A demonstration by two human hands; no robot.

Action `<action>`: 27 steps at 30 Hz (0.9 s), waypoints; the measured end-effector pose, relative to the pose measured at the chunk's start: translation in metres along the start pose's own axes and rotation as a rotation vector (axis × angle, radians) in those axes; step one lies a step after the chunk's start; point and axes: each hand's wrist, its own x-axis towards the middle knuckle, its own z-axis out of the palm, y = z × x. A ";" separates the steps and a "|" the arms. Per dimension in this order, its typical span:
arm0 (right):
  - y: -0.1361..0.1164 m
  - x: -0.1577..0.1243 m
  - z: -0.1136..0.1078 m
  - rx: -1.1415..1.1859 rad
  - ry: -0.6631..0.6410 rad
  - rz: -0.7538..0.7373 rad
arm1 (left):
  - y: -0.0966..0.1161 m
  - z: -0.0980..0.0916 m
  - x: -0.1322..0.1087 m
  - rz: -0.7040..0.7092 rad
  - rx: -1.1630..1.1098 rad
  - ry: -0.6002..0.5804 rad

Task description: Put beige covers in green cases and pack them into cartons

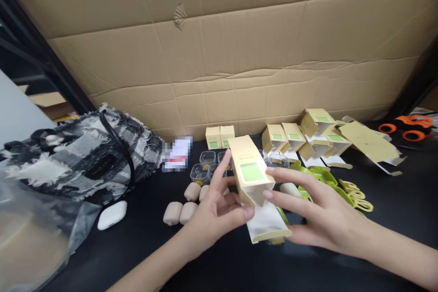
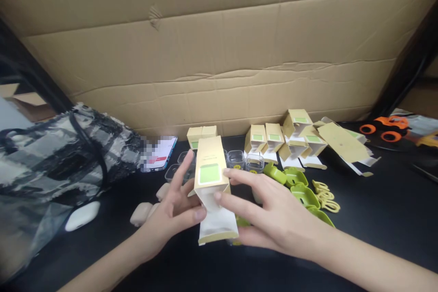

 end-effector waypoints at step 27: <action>-0.010 0.014 -0.005 -0.133 0.155 -0.102 | -0.019 -0.007 0.003 0.142 0.089 -0.121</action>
